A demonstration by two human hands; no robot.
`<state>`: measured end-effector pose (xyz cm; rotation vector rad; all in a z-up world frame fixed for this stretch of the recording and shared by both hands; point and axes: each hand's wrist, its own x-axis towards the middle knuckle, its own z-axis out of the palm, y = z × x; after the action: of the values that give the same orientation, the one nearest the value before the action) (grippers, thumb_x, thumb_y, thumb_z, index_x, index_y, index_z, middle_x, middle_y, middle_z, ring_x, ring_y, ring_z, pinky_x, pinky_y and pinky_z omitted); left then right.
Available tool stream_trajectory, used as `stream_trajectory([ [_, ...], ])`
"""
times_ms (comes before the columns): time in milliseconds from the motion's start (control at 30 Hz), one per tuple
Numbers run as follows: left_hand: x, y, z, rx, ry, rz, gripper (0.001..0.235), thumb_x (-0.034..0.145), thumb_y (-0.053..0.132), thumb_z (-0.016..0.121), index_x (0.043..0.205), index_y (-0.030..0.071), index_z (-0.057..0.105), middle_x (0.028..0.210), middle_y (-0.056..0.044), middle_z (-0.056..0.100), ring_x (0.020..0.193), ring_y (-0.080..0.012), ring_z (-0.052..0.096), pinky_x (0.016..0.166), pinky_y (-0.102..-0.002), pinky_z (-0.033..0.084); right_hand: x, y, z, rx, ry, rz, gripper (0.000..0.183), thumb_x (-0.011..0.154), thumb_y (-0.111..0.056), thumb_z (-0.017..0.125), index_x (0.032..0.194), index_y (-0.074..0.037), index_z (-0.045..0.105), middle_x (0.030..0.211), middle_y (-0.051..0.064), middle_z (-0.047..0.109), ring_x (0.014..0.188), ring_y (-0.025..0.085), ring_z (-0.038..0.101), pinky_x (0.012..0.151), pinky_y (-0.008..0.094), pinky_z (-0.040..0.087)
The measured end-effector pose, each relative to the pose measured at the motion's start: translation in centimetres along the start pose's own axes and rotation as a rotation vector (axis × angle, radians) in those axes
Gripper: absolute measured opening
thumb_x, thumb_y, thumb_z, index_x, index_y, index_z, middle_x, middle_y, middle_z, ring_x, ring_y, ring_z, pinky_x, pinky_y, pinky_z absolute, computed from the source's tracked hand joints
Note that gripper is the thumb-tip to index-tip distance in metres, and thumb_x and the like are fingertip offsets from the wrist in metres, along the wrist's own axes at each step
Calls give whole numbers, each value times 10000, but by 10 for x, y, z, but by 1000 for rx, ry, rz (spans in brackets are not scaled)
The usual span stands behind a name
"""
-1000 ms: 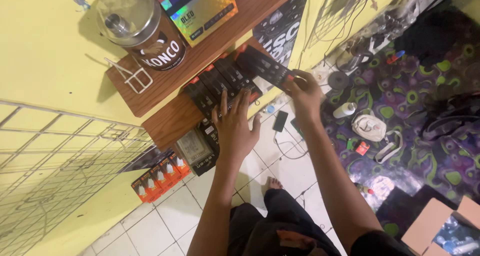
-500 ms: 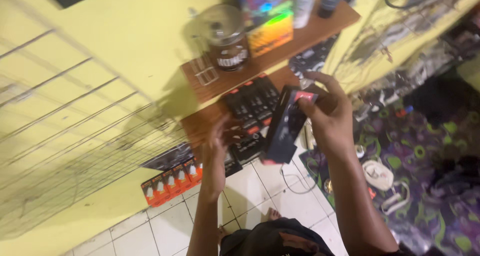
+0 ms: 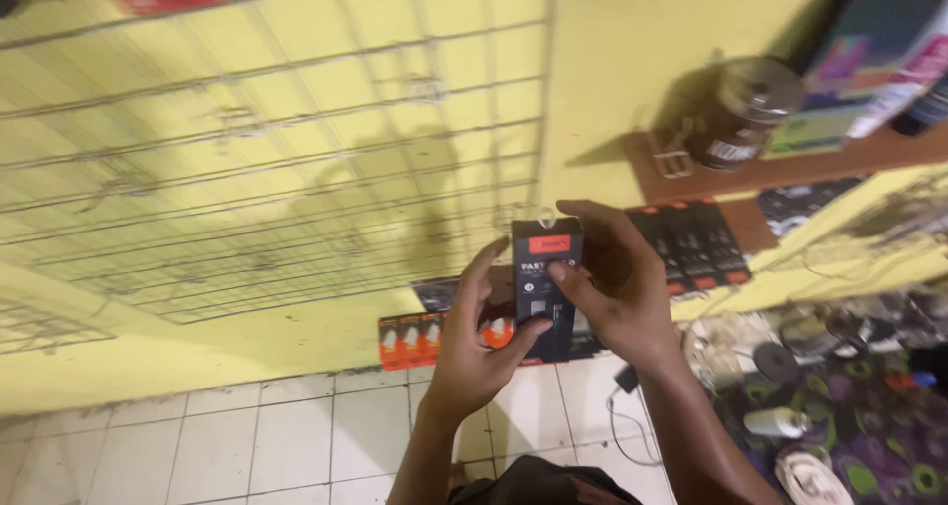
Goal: The person repeatedly picks up small packaged electronics from a lower shelf and hangs them on a wall-mounted wire grid display. The person handles multiple red, blue, and black boxes, placing them one by one onto hooks on the grid.
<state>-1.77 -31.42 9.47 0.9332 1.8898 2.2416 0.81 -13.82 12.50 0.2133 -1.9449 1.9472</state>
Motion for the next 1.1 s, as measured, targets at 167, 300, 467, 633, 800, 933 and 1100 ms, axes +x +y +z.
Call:
stream_trajectory([
  [167, 15, 38, -50, -59, 60, -67, 845, 892, -3, 723, 1594, 99, 263, 1226, -105, 666, 1067, -181, 720, 836, -325, 622, 19, -5, 61, -102, -63, -99, 681, 883, 83, 667, 1508, 64, 397, 1396, 169, 603, 1320, 226, 576, 1105, 378, 481],
  [300, 43, 74, -76, 103, 15, 79, 787, 938, 24, 690, 1621, 99, 306, 1251, -130, 683, 1087, -210, 742, 886, -331, 629, 48, -30, 85, -184, -4, -198, 715, 890, 93, 649, 1544, 77, 363, 1420, 178, 612, 1281, 217, 608, 1073, 372, 509],
  [467, 99, 136, -92, 336, -51, 450, 736, 1010, 71, 641, 1639, 113, 262, 1479, -157, 557, 1130, -236, 696, 891, -341, 613, 99, -91, 99, -197, 127, -395, 665, 937, 88, 627, 1557, 75, 388, 1338, 175, 674, 1212, 196, 660, 1029, 332, 564],
  [633, 139, 178, -91, 320, -25, 514, 721, 1005, 105, 626, 1638, 174, 288, 1311, -129, 626, 1000, -200, 710, 822, -333, 625, 133, -141, 108, -297, 207, -541, 720, 953, 66, 626, 1606, -10, 332, 1305, 138, 691, 1129, 165, 675, 964, 305, 576],
  [800, 141, 179, -97, 295, -44, 609, 704, 1048, 116, 615, 1653, 188, 263, 1310, -124, 588, 1056, -197, 693, 866, -315, 621, 136, -150, 114, -367, 220, -617, 711, 970, 59, 632, 1610, -36, 338, 1289, 135, 696, 1108, 155, 705, 951, 306, 609],
  [933, 167, 186, -94, 309, -57, 547, 695, 1024, 160, 621, 1630, 192, 284, 1242, -109, 568, 1032, -192, 685, 794, -300, 638, 152, -168, 107, -434, 265, -662, 628, 1015, 36, 627, 1597, -40, 403, 1211, 111, 735, 1092, 149, 730, 954, 294, 630],
  [1100, 199, 206, -85, 492, 86, 743, 693, 1013, 182, 697, 1620, 164, 362, 1145, -137, 574, 966, -247, 637, 823, -349, 575, 175, -199, 99, -466, 382, -486, 607, 971, -34, 645, 1549, -93, 470, 1122, 57, 752, 940, 116, 713, 738, 271, 589],
])
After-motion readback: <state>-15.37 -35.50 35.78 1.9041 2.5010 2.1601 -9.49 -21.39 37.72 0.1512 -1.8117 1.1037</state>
